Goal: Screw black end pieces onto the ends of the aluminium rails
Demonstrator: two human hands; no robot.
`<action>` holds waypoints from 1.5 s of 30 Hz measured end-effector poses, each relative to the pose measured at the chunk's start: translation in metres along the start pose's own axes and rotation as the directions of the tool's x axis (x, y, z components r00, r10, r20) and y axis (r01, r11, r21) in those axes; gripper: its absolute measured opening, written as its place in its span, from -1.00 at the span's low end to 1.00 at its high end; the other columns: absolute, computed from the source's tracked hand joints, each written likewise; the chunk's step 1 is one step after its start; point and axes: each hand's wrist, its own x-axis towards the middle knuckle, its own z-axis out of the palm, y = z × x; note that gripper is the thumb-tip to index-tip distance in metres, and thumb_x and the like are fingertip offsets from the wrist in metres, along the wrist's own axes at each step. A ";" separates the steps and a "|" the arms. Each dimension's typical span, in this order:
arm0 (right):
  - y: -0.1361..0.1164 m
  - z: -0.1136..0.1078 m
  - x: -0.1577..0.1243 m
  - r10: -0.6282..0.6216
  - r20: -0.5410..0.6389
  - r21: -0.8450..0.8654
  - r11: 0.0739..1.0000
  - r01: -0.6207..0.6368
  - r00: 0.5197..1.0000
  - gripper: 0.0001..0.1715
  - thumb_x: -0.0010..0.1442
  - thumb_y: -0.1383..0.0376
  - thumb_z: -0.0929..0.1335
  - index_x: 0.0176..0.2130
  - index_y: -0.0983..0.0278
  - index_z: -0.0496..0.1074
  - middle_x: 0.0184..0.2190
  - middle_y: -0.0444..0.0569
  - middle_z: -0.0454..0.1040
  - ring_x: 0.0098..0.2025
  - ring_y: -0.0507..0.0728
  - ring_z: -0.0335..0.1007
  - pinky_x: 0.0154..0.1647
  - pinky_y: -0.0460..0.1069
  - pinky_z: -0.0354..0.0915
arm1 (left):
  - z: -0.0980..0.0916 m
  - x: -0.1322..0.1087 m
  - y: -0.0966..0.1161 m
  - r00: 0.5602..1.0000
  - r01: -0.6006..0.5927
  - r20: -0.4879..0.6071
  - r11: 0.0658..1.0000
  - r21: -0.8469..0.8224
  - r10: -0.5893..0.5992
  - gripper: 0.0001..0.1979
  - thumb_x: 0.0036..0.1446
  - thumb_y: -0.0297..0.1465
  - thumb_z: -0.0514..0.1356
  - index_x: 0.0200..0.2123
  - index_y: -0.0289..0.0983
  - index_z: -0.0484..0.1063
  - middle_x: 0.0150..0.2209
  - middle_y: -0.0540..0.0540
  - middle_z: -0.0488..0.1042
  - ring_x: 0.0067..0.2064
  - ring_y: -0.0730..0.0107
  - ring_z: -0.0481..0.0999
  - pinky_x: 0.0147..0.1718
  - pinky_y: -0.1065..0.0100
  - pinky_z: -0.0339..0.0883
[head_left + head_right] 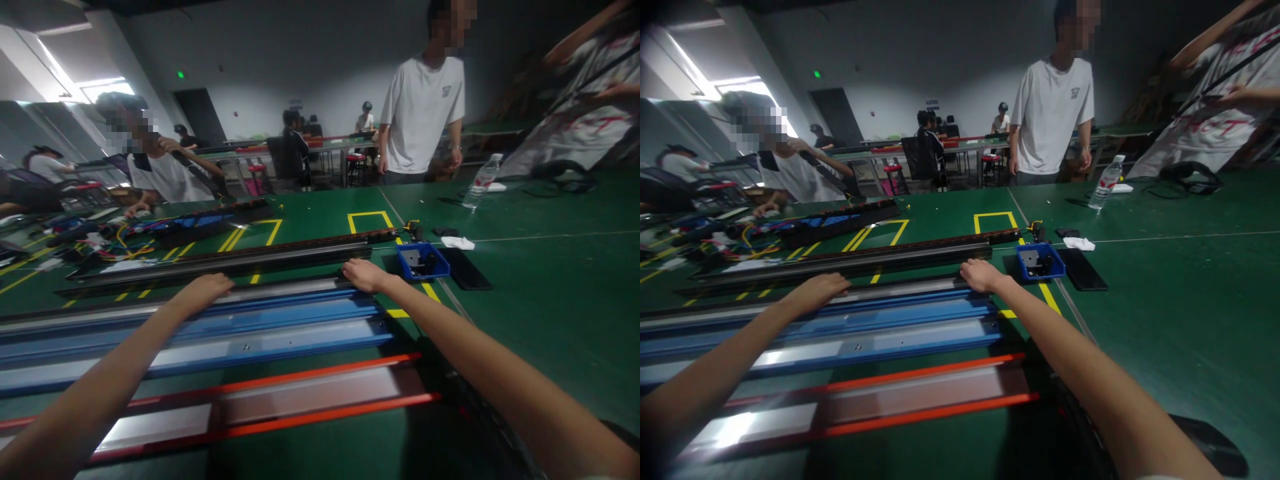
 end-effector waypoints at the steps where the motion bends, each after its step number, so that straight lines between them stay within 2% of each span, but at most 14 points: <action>1: 0.000 0.000 -0.001 0.005 -0.009 -0.004 1.000 -0.005 1.000 -0.62 0.37 0.15 0.38 0.11 0.25 0.43 0.09 0.06 0.49 -0.01 0.21 0.50 0.00 0.20 0.47 | -0.001 0.001 0.001 1.000 0.002 0.002 1.000 0.004 -0.002 -0.77 0.33 -0.44 0.09 -0.16 -0.28 0.56 -0.19 -0.22 0.58 -0.11 0.13 0.55 -0.09 0.24 0.34; 7: -0.004 -0.001 -0.003 0.009 -0.077 -0.019 1.000 -0.010 0.997 -0.52 0.37 0.12 0.38 0.19 0.24 0.38 0.16 0.08 0.43 0.09 0.27 0.45 0.09 0.28 0.41 | -0.003 0.000 0.006 1.000 0.024 0.003 0.999 0.038 -0.024 -0.75 0.33 -0.46 0.05 -0.20 -0.29 0.56 -0.20 -0.27 0.58 -0.11 0.04 0.55 -0.11 0.16 0.32; 11: 0.002 0.002 -0.002 -0.001 -0.079 -0.023 1.000 -0.001 0.997 -0.43 0.37 0.06 0.35 0.27 0.22 0.31 0.27 0.11 0.34 0.22 0.33 0.34 0.20 0.36 0.30 | -0.003 0.007 0.007 1.000 0.027 0.006 0.998 0.053 -0.028 -0.76 0.32 -0.47 0.05 -0.21 -0.29 0.54 -0.18 -0.26 0.58 -0.11 0.05 0.55 -0.12 0.17 0.31; 15: 0.012 0.005 -0.001 -0.014 -0.056 -0.029 1.000 0.012 0.998 -0.30 0.44 -0.02 0.20 0.41 0.23 0.13 0.46 0.18 0.08 0.41 0.37 0.07 0.36 0.34 0.06 | -0.003 0.018 0.007 1.000 0.021 -0.005 0.998 0.057 -0.021 -0.80 0.32 -0.45 0.09 -0.20 -0.26 0.53 -0.17 -0.23 0.59 -0.08 0.08 0.55 -0.09 0.19 0.28; 18: 0.016 0.007 -0.001 -0.021 -0.050 -0.041 0.999 0.019 0.999 -0.25 0.46 -0.04 0.10 0.46 0.23 0.01 0.52 0.15 -0.12 0.49 0.37 -0.14 0.42 0.30 -0.07 | -0.002 0.022 0.006 1.000 0.019 -0.019 0.998 0.055 -0.018 -0.83 0.31 -0.44 0.11 -0.21 -0.25 0.53 -0.17 -0.22 0.59 -0.07 0.09 0.54 -0.08 0.20 0.26; 21: 0.018 0.008 0.001 -0.018 -0.058 -0.058 0.998 0.014 0.998 -0.25 0.46 -0.03 0.10 0.47 0.21 -0.01 0.52 0.10 -0.19 0.53 0.36 -0.36 0.45 0.37 -0.24 | -0.002 0.023 0.006 0.999 0.029 -0.027 0.998 0.061 -0.027 -0.84 0.31 -0.42 0.12 -0.22 -0.24 0.53 -0.18 -0.21 0.59 -0.06 0.07 0.53 -0.07 0.18 0.25; 23: 0.020 0.009 0.005 -0.017 -0.059 -0.065 0.998 0.014 0.998 -0.24 0.45 -0.01 0.10 0.48 0.22 -0.03 0.52 0.10 -0.21 0.53 0.35 -0.44 0.46 0.37 -0.33 | -0.002 0.023 0.006 0.999 0.041 -0.035 0.996 0.073 -0.039 -0.82 0.32 -0.41 0.11 -0.18 -0.23 0.53 -0.16 -0.21 0.60 -0.02 0.05 0.52 -0.06 0.16 0.25; 25: 0.022 0.010 0.009 -0.019 -0.053 -0.066 0.998 0.015 0.998 -0.22 0.45 -0.01 0.10 0.48 0.25 -0.06 0.52 0.11 -0.23 0.53 0.33 -0.46 0.47 0.35 -0.36 | -0.002 0.023 0.007 0.996 0.066 -0.058 0.994 0.089 -0.061 -0.76 0.33 -0.41 0.08 -0.04 -0.24 0.50 -0.04 -0.26 0.57 0.06 0.01 0.49 -0.04 0.13 0.25; 28: 0.025 0.011 0.015 -0.019 -0.045 -0.061 0.998 0.016 0.999 -0.18 0.45 -0.04 0.08 0.49 0.30 -0.10 0.52 0.13 -0.26 0.53 0.33 -0.48 0.48 0.34 -0.37 | -0.001 0.026 0.007 0.990 0.110 -0.106 0.988 0.112 -0.098 -0.57 0.34 -0.41 0.05 0.24 -0.31 0.31 0.18 -0.37 0.43 0.18 -0.09 0.40 0.00 0.06 0.25; 31: 0.028 0.013 0.020 -0.016 -0.044 -0.055 0.998 0.014 0.999 -0.16 0.45 -0.05 0.06 0.49 0.33 -0.13 0.52 0.14 -0.28 0.53 0.34 -0.49 0.48 0.36 -0.36 | 0.001 0.030 0.007 0.983 0.142 -0.137 0.982 0.127 -0.125 -0.48 0.34 -0.41 0.05 0.34 -0.35 0.20 0.27 -0.41 0.33 0.24 -0.15 0.34 0.05 0.00 0.25; 36: 0.033 0.016 0.026 -0.002 -0.048 -0.056 0.998 -0.001 0.999 -0.13 0.44 -0.08 0.04 0.49 0.34 -0.14 0.52 0.14 -0.28 0.53 0.35 -0.50 0.47 0.37 -0.37 | 0.006 0.039 0.003 0.979 0.174 -0.132 0.976 0.129 -0.157 -0.49 0.31 -0.42 0.08 0.31 -0.33 0.25 0.27 -0.39 0.36 0.27 -0.17 0.33 0.05 -0.01 0.29; 41: 0.034 0.015 0.029 -0.007 -0.066 -0.069 0.998 0.002 0.998 -0.14 0.44 -0.08 0.05 0.49 0.33 -0.11 0.52 0.14 -0.24 0.53 0.35 -0.47 0.48 0.35 -0.38 | 0.011 0.045 -0.005 0.981 0.185 -0.089 0.973 0.136 -0.174 -0.54 0.31 -0.42 0.07 0.25 -0.36 0.30 0.11 -0.39 0.51 0.14 -0.13 0.46 -0.01 0.04 0.33; 45: 0.031 0.012 0.028 -0.030 -0.103 -0.093 0.995 0.020 0.994 -0.16 0.45 0.01 0.05 0.49 0.42 -0.16 0.52 0.14 -0.21 0.53 0.34 -0.51 0.49 0.30 -0.43 | 0.011 0.048 -0.009 0.983 0.180 -0.063 0.974 0.135 -0.173 -0.65 0.31 -0.41 0.09 0.13 -0.31 0.39 0.06 -0.35 0.55 0.08 -0.07 0.51 -0.07 0.11 0.35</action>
